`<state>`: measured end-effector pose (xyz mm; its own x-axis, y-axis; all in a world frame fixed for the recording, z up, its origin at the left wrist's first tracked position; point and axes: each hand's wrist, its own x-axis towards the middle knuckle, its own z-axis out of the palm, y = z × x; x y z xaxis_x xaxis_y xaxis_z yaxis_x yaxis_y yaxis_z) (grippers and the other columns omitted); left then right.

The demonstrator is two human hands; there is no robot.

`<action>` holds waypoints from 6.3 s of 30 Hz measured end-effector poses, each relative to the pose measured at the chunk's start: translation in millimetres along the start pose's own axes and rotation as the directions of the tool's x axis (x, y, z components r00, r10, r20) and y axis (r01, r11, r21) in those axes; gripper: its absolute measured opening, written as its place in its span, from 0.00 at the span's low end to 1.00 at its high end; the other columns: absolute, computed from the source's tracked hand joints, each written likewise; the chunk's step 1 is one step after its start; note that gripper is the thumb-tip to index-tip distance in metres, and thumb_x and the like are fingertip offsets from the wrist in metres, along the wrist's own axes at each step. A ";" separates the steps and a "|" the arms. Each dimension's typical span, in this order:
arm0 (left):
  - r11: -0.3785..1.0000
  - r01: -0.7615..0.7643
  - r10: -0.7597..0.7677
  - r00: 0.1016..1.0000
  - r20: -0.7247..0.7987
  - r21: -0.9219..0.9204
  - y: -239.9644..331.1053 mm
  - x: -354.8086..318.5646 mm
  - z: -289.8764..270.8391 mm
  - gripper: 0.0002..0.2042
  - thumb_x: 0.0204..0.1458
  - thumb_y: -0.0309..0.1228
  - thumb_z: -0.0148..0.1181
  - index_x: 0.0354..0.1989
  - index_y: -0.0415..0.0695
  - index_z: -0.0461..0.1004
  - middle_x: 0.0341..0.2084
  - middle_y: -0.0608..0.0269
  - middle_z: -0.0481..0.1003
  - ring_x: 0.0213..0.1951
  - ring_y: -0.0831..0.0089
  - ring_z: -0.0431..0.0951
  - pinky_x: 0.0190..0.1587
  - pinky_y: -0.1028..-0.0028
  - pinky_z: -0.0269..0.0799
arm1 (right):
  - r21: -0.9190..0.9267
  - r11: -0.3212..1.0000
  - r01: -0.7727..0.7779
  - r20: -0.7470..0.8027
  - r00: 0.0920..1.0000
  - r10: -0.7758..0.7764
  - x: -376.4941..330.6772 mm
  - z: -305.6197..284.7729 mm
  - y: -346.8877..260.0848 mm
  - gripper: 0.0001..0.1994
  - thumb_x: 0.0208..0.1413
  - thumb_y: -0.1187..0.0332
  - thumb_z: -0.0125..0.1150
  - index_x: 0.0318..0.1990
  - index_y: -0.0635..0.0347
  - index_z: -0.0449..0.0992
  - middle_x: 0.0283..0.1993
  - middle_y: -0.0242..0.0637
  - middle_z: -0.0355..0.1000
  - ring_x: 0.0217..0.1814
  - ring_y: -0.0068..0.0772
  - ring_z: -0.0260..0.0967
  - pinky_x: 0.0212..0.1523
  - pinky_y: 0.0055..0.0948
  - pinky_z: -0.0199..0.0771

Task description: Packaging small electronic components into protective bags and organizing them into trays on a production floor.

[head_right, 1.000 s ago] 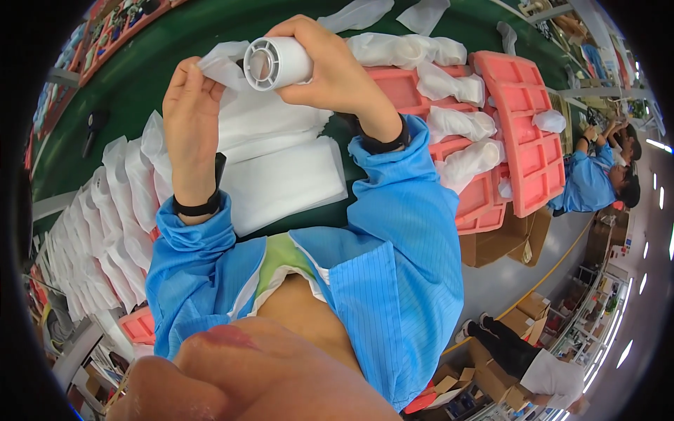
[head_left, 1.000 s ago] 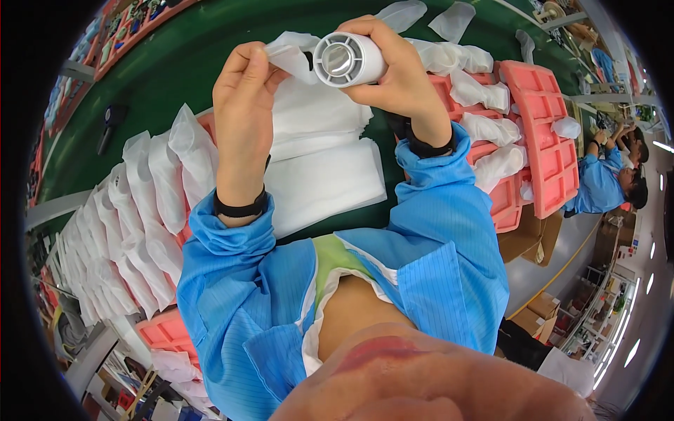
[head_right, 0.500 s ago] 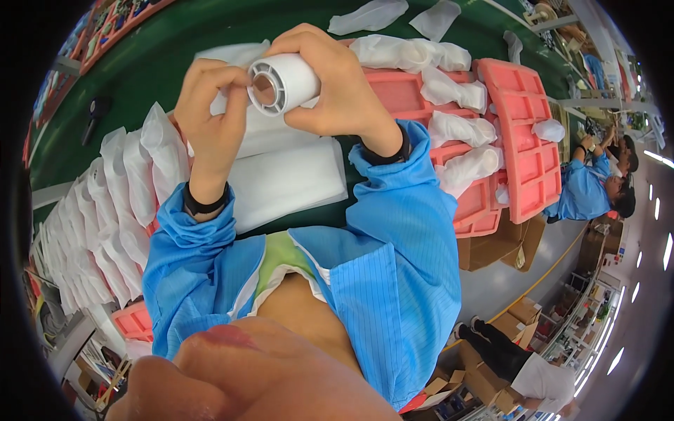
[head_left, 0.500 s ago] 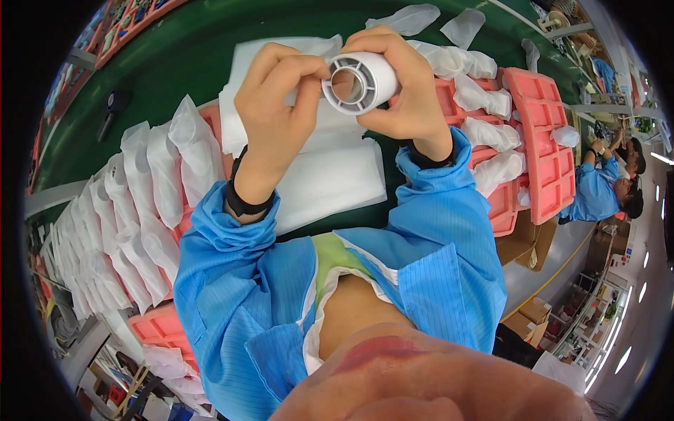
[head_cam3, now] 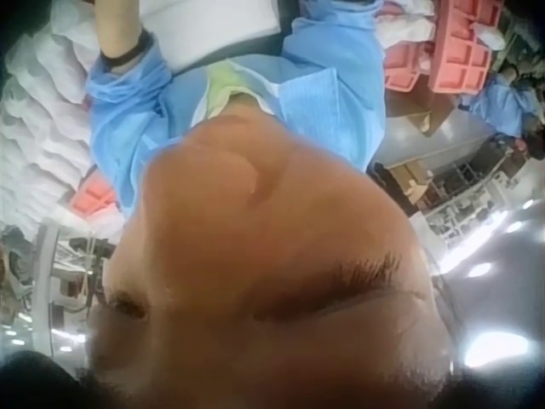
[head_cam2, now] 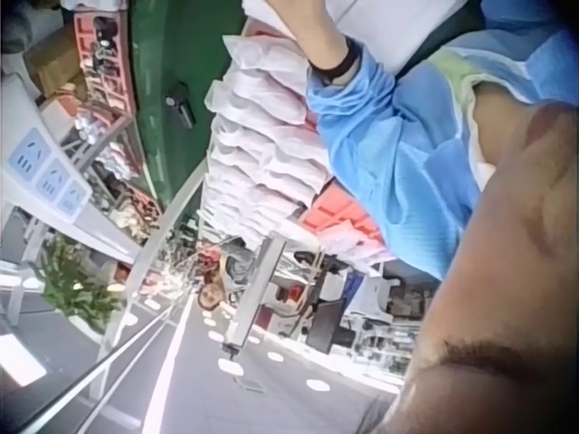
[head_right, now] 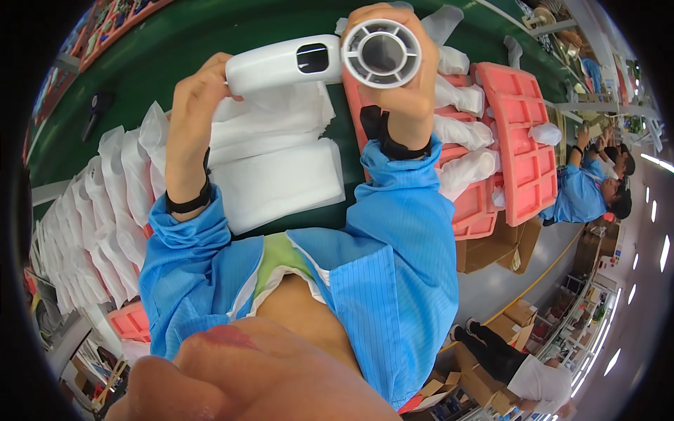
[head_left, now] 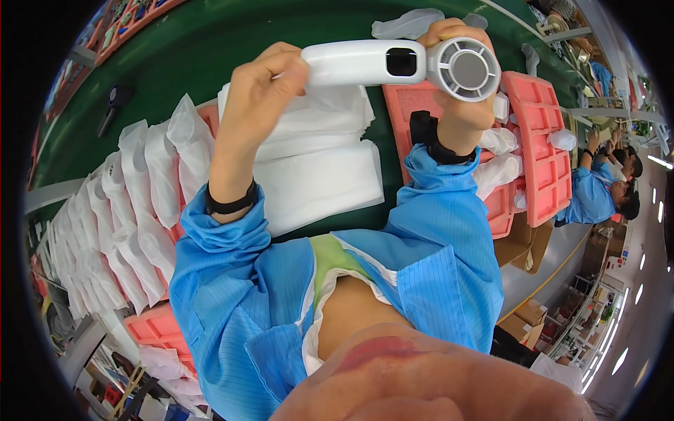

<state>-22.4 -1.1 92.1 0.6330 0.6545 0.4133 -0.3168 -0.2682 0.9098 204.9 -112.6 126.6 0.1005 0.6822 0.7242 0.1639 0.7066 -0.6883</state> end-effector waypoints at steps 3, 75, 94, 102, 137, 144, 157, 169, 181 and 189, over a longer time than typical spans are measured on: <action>1.000 0.001 -0.001 1.000 -0.018 -0.006 4.9 -2.9 12.3 0.13 0.54 0.34 0.60 0.39 0.34 0.77 0.27 0.67 0.70 0.32 0.78 0.69 0.30 0.81 0.62 | -0.083 0.995 0.049 -0.001 0.999 -0.049 -0.7 7.5 3.2 0.27 0.28 0.75 0.58 0.45 0.68 0.68 0.41 0.47 0.69 0.41 0.36 0.68 0.45 0.30 0.69; 0.955 0.128 -0.256 0.811 -0.526 -0.268 -3.1 -8.8 27.7 0.12 0.55 0.34 0.60 0.35 0.35 0.77 0.29 0.61 0.78 0.30 0.79 0.75 0.33 0.80 0.69 | 0.153 0.788 -0.596 0.442 0.755 0.484 -26.2 78.5 27.6 0.22 0.67 0.61 0.44 0.60 0.67 0.57 0.43 0.39 0.66 0.35 0.24 0.69 0.40 0.22 0.71; 0.929 0.231 -0.355 0.781 -0.514 -0.289 -2.6 -4.0 24.0 0.19 0.54 0.43 0.58 0.34 0.34 0.76 0.28 0.59 0.78 0.27 0.76 0.76 0.30 0.79 0.70 | 0.136 0.842 -0.522 0.541 0.751 0.378 -24.9 70.7 42.1 0.27 0.64 0.62 0.49 0.65 0.69 0.53 0.51 0.45 0.66 0.46 0.32 0.70 0.45 0.27 0.74; 0.921 0.180 -0.356 0.750 -0.558 -0.345 -15.2 -0.4 27.8 0.19 0.55 0.42 0.58 0.34 0.34 0.76 0.30 0.57 0.78 0.30 0.75 0.76 0.33 0.79 0.71 | 0.056 0.850 -0.524 0.450 0.773 0.447 -23.7 74.0 45.9 0.26 0.64 0.64 0.51 0.64 0.68 0.55 0.50 0.44 0.67 0.47 0.32 0.70 0.46 0.28 0.75; 0.934 0.113 -0.298 0.767 -0.567 -0.339 -16.6 -1.1 19.9 0.15 0.57 0.36 0.57 0.36 0.33 0.76 0.31 0.59 0.78 0.29 0.78 0.75 0.34 0.79 0.70 | 0.106 0.814 -0.571 0.425 0.766 0.482 -24.0 76.6 48.5 0.21 0.61 0.68 0.55 0.58 0.67 0.63 0.40 0.41 0.71 0.39 0.28 0.72 0.41 0.25 0.73; 0.990 0.010 -0.090 0.804 -0.588 -0.138 -22.0 -7.2 30.5 0.14 0.57 0.36 0.58 0.35 0.34 0.77 0.30 0.59 0.78 0.29 0.78 0.75 0.33 0.79 0.70 | -0.207 0.801 -0.562 0.315 0.736 0.599 -21.1 84.1 34.3 0.23 0.63 0.63 0.53 0.60 0.68 0.61 0.44 0.43 0.71 0.40 0.29 0.72 0.41 0.26 0.74; 0.992 0.027 -0.095 0.812 -0.576 -0.125 -23.6 -6.9 26.4 0.14 0.56 0.37 0.59 0.34 0.35 0.78 0.29 0.61 0.78 0.30 0.80 0.75 0.34 0.81 0.69 | -0.063 0.906 -0.419 0.409 0.817 0.407 -21.6 71.8 42.1 0.21 0.60 0.71 0.45 0.60 0.71 0.61 0.43 0.48 0.72 0.43 0.34 0.72 0.45 0.29 0.72; 0.994 -0.002 -0.059 0.818 -0.572 -0.105 -21.3 -8.0 27.0 0.13 0.56 0.36 0.59 0.35 0.35 0.78 0.30 0.60 0.79 0.30 0.79 0.76 0.34 0.81 0.70 | -0.128 0.897 -0.424 0.399 0.806 0.438 -21.1 72.0 43.3 0.21 0.60 0.69 0.47 0.59 0.70 0.62 0.43 0.48 0.72 0.43 0.34 0.71 0.46 0.28 0.70; 0.998 -0.058 0.044 0.830 -0.556 -0.007 -39.0 -11.6 34.4 0.13 0.57 0.35 0.58 0.37 0.34 0.77 0.31 0.58 0.79 0.32 0.78 0.76 0.36 0.80 0.70 | -0.519 0.824 -0.228 0.119 0.935 0.334 -31.2 85.7 55.6 0.17 0.64 0.60 0.50 0.50 0.67 0.69 0.37 0.40 0.73 0.36 0.30 0.71 0.34 0.26 0.71; 0.937 -0.057 -0.169 0.788 -0.592 -0.344 -16.3 -1.9 29.3 0.13 0.56 0.35 0.59 0.37 0.34 0.77 0.32 0.60 0.78 0.33 0.79 0.75 0.38 0.80 0.70 | -0.007 0.939 -0.343 -0.191 0.922 0.336 -12.3 53.0 72.4 0.24 0.47 0.89 0.45 0.55 0.64 0.66 0.49 0.39 0.67 0.46 0.22 0.65 0.41 0.18 0.67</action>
<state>2.2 -18.6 77.6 0.1347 0.9795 0.1497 -0.5764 -0.0454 0.8159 163.5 -59.9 65.7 0.3356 0.8304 0.4448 0.1266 0.4282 -0.8948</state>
